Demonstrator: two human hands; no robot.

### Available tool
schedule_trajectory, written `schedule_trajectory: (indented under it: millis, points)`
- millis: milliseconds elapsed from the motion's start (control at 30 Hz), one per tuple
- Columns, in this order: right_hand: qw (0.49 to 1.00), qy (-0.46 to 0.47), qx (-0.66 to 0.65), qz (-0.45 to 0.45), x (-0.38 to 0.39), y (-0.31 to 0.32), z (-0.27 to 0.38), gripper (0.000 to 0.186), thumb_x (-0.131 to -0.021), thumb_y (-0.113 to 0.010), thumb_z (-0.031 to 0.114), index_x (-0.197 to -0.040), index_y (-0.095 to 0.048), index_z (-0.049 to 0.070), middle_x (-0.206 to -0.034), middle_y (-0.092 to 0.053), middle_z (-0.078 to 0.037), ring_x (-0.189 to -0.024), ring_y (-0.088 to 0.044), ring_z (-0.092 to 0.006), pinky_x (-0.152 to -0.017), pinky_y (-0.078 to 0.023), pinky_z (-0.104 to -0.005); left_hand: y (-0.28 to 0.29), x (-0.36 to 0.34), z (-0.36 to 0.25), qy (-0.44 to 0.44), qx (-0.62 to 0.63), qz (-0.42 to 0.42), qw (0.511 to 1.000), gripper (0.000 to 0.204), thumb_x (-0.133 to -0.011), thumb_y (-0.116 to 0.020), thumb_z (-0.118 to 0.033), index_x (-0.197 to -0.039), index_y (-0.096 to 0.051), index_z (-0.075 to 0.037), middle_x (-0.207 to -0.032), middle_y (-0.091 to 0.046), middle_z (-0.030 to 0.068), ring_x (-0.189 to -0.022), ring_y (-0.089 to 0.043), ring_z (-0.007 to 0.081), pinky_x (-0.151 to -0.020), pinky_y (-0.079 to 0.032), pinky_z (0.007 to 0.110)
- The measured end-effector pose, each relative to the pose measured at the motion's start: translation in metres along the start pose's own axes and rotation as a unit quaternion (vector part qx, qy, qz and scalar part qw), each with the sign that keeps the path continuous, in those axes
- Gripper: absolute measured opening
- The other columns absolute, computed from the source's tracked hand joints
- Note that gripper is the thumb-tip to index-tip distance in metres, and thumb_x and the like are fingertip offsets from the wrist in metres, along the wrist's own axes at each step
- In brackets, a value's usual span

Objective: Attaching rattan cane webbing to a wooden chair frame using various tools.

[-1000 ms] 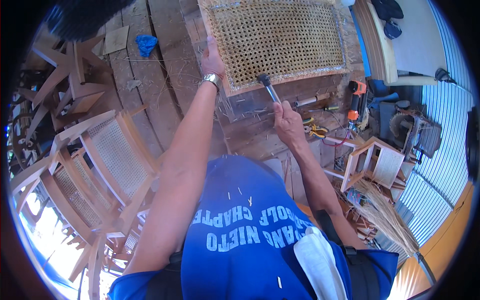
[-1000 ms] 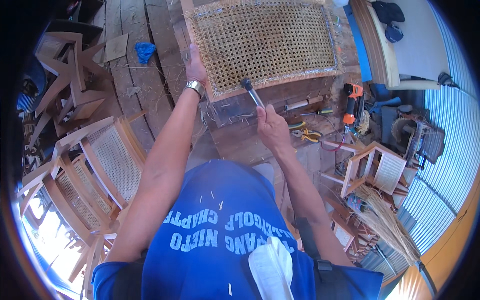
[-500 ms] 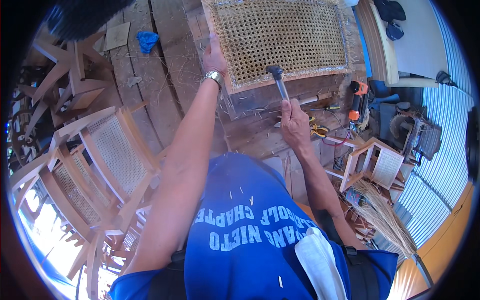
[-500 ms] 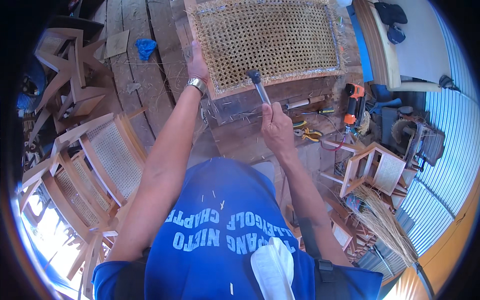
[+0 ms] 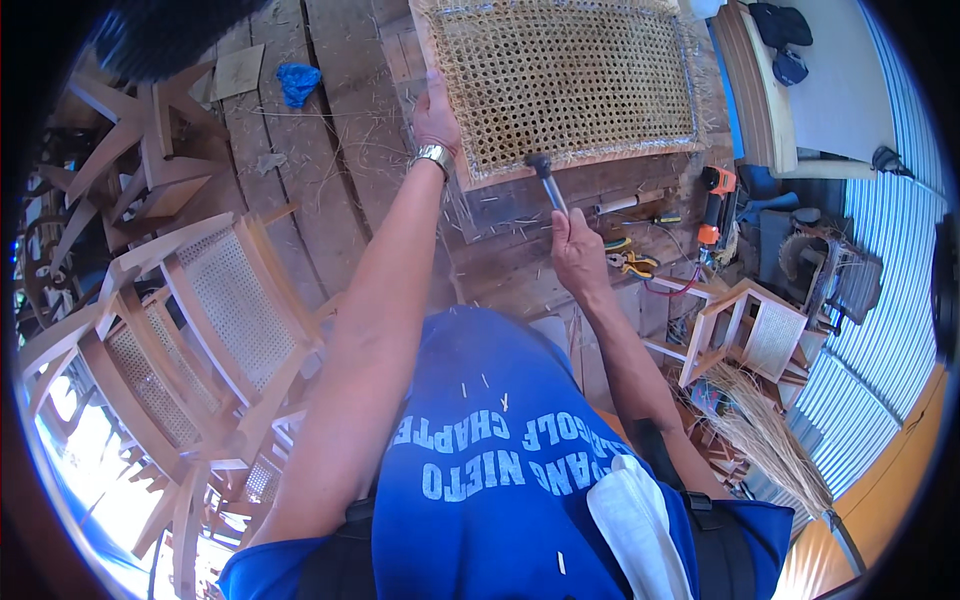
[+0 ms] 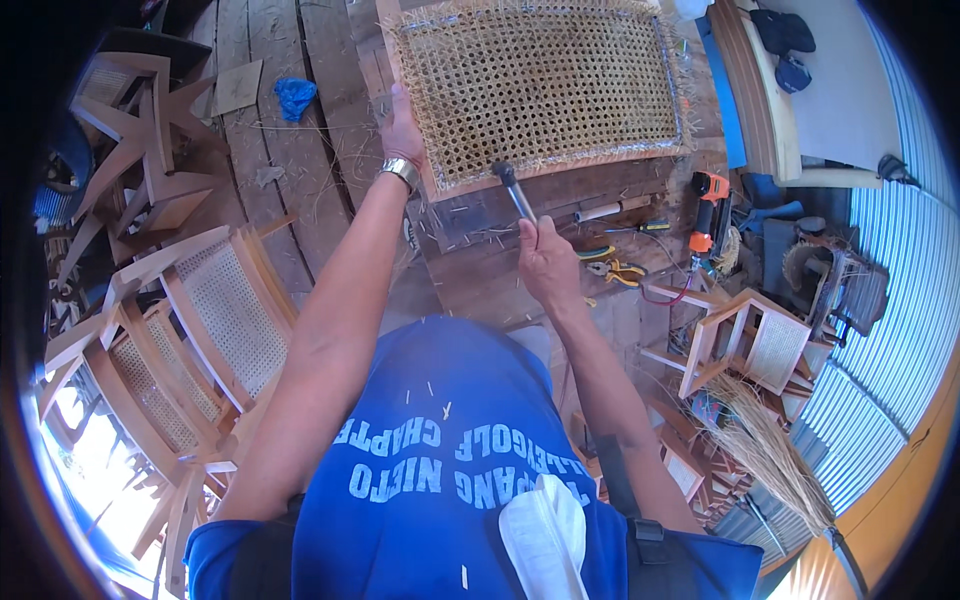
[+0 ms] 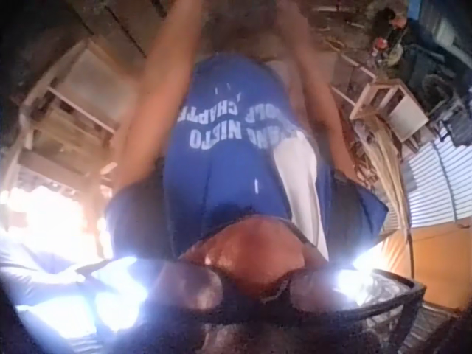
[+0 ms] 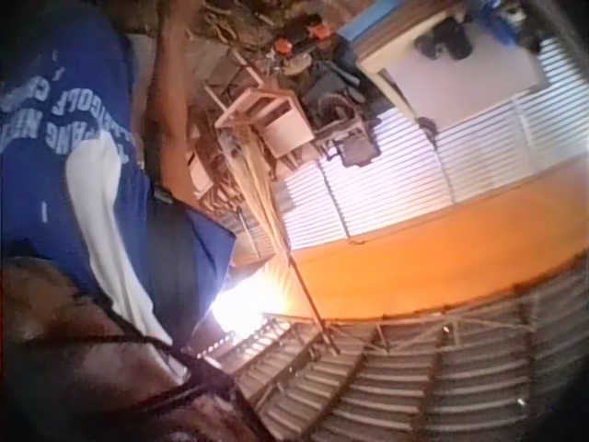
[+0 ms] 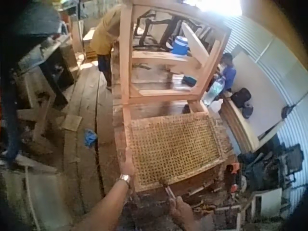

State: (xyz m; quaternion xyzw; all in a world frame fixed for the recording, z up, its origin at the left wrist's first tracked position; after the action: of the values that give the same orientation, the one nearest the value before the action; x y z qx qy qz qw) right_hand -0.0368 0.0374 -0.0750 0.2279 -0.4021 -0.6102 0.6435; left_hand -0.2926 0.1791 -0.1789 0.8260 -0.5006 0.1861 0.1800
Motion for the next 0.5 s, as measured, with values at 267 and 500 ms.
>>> schedule_trajectory:
  millis: [267, 500]
  points:
    - [0.998, 0.049, -0.035, 0.018, 0.000, -0.007, 0.024, 0.039, -0.107, -0.047, 0.036, -0.086, -0.046, 0.004, -0.063, -0.053, -0.024, -0.060, -0.056, -0.0481, -0.053, -0.041, -0.0525, 0.007, 0.004, -0.010, 0.012, -0.016, -0.006, 1.000, 0.095, -0.093, -0.039, -0.078, -0.127, -0.063, 0.008, -0.115, -0.068, 0.0251, -0.108, -0.060, 0.0276, -0.099, -0.042, 0.037]
    - [0.996, -0.002, -0.082, 0.036, 0.001, 0.003, 0.035, 0.037, -0.105, -0.050, 0.037, -0.087, -0.047, 0.005, -0.065, -0.054, -0.024, -0.065, -0.057, -0.0488, -0.056, -0.042, -0.0522, 0.010, 0.007, -0.014, 0.014, -0.023, -0.010, 1.000, 0.096, -0.093, -0.038, -0.078, -0.128, -0.062, 0.008, -0.113, -0.068, 0.0226, -0.106, -0.060, 0.0287, -0.100, -0.042, 0.037]
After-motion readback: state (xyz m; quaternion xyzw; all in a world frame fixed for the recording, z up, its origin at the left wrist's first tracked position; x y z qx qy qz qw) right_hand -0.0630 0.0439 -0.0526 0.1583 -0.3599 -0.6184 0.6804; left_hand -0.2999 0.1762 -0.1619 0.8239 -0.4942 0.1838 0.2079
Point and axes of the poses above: each hand's wrist, its own x-axis away from the middle knuckle, its own y-axis out of the back of the hand, z = x × y, the point moved 8 cm from there along -x, towards the middle knuckle
